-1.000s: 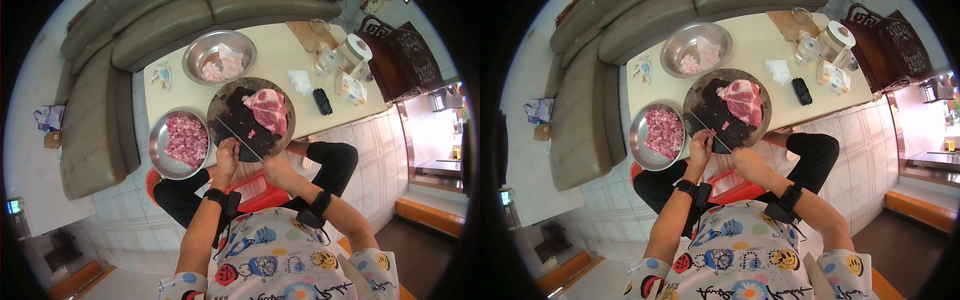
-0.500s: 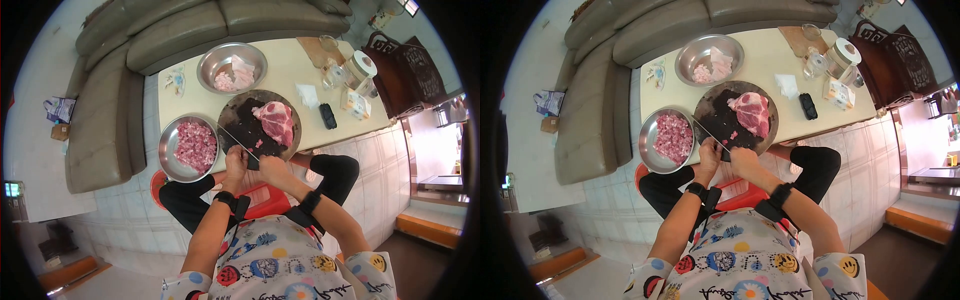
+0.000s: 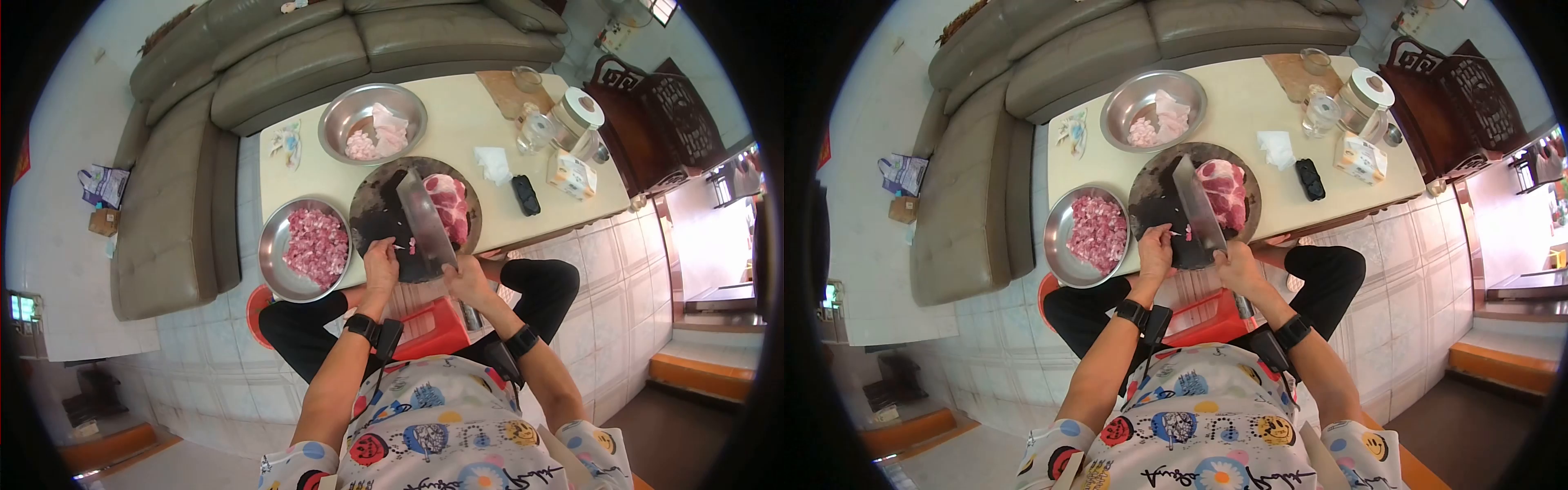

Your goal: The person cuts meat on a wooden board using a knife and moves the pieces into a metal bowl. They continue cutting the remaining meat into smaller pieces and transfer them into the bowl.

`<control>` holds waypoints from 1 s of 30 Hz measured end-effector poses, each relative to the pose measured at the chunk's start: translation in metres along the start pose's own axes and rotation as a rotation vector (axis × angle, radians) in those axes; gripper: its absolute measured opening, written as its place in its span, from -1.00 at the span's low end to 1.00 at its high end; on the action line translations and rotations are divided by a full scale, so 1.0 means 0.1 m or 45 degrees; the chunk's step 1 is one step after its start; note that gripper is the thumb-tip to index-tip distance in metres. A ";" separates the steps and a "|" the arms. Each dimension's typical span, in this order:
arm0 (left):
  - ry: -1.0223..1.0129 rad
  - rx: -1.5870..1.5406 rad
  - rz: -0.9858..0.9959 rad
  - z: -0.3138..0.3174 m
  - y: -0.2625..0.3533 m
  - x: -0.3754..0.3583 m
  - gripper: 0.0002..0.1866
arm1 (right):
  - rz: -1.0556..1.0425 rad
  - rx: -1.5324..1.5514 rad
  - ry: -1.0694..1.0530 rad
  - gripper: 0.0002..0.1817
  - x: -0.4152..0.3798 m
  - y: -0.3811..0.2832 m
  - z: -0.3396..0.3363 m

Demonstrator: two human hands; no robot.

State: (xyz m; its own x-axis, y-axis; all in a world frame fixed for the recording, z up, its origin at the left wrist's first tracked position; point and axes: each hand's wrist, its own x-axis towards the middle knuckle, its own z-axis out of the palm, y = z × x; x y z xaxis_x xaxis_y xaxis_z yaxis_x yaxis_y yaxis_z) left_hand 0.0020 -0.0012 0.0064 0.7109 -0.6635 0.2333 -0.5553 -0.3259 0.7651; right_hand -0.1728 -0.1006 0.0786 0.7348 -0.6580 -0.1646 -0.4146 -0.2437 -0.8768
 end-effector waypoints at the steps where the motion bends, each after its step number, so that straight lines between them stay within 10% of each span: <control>1: 0.001 -0.021 0.017 0.02 0.05 0.01 -0.70 | 0.125 0.250 -0.042 -0.81 -0.05 -0.12 -0.09; 15: -0.421 0.218 0.189 0.18 0.31 0.22 -0.90 | 0.378 0.769 0.059 -0.87 -0.31 -0.26 -0.51; 19: -0.204 -0.114 -0.128 0.06 0.15 0.10 -0.83 | 0.380 0.796 0.055 -0.86 -0.39 -0.38 -0.50; 21: -0.109 -0.993 -0.804 -0.12 0.04 0.10 -0.82 | 0.375 0.808 0.048 -0.84 -0.42 -0.40 -0.50; 23: 0.073 -1.049 -0.969 -0.47 0.09 0.13 -0.81 | 0.362 0.813 0.044 -0.83 -0.44 -0.39 -0.50; 28: 0.300 -0.675 -0.861 -0.95 -0.52 0.16 -0.80 | 0.387 0.818 0.059 -0.80 -0.51 -0.46 -0.52; 30: 0.219 -0.007 -0.290 -0.98 -0.94 0.09 -0.79 | 0.385 0.799 0.088 -0.79 -0.54 -0.46 -0.54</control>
State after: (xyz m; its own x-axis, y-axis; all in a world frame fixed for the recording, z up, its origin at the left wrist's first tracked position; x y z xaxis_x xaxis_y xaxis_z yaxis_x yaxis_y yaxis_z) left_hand 0.1033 0.0894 -0.0048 0.8801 -0.4495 0.1531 -0.3709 -0.4493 0.8127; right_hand -0.2229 -0.0925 0.1526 0.5916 -0.6812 -0.4312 -0.1917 0.4007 -0.8959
